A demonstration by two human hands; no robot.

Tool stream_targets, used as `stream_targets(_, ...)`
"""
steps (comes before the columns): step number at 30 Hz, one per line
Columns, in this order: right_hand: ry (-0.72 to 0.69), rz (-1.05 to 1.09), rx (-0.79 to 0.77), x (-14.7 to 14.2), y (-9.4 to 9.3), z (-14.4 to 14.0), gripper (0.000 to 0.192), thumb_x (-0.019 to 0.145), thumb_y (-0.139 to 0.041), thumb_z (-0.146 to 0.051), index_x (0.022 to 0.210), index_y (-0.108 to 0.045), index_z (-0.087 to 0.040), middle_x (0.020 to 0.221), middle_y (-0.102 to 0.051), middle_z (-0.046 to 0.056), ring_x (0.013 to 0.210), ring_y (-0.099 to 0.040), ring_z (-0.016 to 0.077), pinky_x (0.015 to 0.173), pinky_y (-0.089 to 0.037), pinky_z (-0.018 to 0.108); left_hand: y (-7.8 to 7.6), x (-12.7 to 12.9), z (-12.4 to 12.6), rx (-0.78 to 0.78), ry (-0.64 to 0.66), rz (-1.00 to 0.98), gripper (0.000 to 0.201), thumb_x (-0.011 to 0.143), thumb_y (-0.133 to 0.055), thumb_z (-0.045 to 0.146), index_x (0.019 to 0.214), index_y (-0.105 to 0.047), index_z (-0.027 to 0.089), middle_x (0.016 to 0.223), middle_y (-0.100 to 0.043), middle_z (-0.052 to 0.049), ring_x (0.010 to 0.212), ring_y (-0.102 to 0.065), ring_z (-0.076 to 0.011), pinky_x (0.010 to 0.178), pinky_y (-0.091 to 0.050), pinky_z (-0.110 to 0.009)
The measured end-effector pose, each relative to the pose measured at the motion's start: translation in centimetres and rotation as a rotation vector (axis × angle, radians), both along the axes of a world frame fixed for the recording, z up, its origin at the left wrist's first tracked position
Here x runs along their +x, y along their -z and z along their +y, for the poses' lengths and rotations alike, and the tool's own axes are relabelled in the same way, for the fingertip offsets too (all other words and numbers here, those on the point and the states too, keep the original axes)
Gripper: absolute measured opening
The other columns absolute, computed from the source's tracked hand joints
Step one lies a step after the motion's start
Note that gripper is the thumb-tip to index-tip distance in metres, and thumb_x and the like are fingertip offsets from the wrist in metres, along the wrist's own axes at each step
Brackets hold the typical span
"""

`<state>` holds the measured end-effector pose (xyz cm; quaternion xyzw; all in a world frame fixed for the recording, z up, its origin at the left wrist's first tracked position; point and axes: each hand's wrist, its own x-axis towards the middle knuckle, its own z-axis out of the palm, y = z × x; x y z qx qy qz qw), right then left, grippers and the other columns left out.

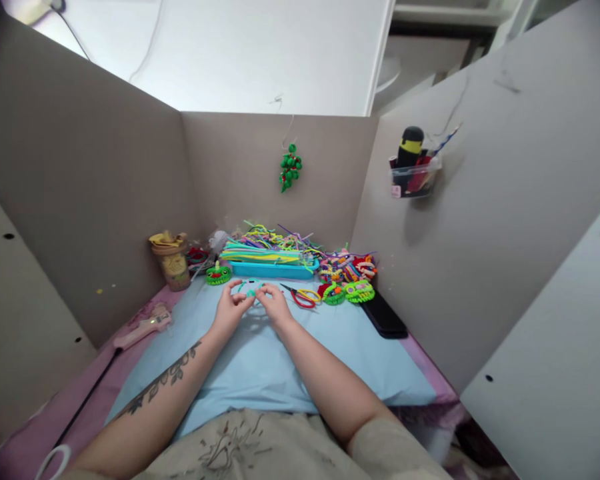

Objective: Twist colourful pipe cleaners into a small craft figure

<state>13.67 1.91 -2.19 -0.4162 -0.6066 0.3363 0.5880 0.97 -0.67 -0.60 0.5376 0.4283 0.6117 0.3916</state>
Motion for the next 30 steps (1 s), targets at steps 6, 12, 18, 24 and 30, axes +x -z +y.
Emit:
stream_targets(6, 0.075, -0.010, 0.034, 0.4, -0.2, 0.1, 0.024, 0.075, -0.052, -0.041, 0.074, -0.060, -0.018, 0.077, -0.061, 0.003, 0.080, -0.056, 0.0185, 0.072, -0.044, 0.029, 0.2, -0.5, 0.4, -0.021, -0.013, -0.021, 0.055, 0.061, -0.070, 0.031, 0.107, -0.042, 0.020, 0.062, -0.054, 0.006, 0.048, -0.049, -0.0073, 0.049, -0.036, -0.019)
stream_targets(12, 0.147, -0.161, 0.183, 1.4, -1.3, -0.4, 0.015, 0.075, -0.052, -0.028, 0.084, -0.062, -0.020, 0.081, -0.059, 0.003, 0.075, -0.055, 0.0165, 0.066, -0.044, 0.027, 0.1, -0.7, 0.4, -0.014, 0.014, -0.026, 0.053, 0.061, -0.070, 0.031, 0.105, -0.042, 0.019, 0.060, -0.055, 0.006, 0.051, -0.054, -0.0097, 0.051, -0.037, -0.020)
stream_targets(18, 0.153, -0.268, 0.254, 2.1, -1.5, 0.0, 0.019, 0.076, -0.049, -0.019, 0.089, -0.063, -0.021, 0.084, -0.058, 0.004, 0.078, -0.054, 0.0160, 0.070, -0.044, 0.028, -0.1, -0.6, 0.3, -0.070, 0.068, -0.044, 0.056, 0.058, -0.072, 0.030, 0.103, -0.042, 0.018, 0.059, -0.054, 0.006, 0.047, -0.051, -0.0083, 0.049, -0.036, -0.019)
stream_targets(24, 0.100, -0.301, 0.237, 2.6, -1.3, 0.6, 0.016, 0.073, -0.050, -0.016, 0.081, -0.063, -0.020, 0.086, -0.057, 0.004, 0.080, -0.054, 0.0158, 0.071, -0.044, 0.028, -0.3, -0.4, 0.0, -0.106, 0.107, -0.072, 0.057, 0.054, -0.074, 0.028, 0.102, -0.044, 0.018, 0.059, -0.052, 0.007, 0.049, -0.052, -0.0077, 0.052, -0.039, -0.019)
stream_targets(30, 0.132, -0.321, 0.252, 2.7, -1.2, 0.7, 0.010, 0.070, -0.053, -0.015, 0.075, -0.061, -0.020, 0.082, -0.054, 0.003, 0.079, -0.052, 0.0161, 0.070, -0.043, 0.029, -0.4, -0.4, 0.0, -0.102, 0.132, -0.078, 0.056, 0.055, -0.074, 0.028, 0.101, -0.044, 0.017, 0.058, -0.052, 0.007, 0.049, -0.052, -0.0076, 0.053, -0.039, -0.020)
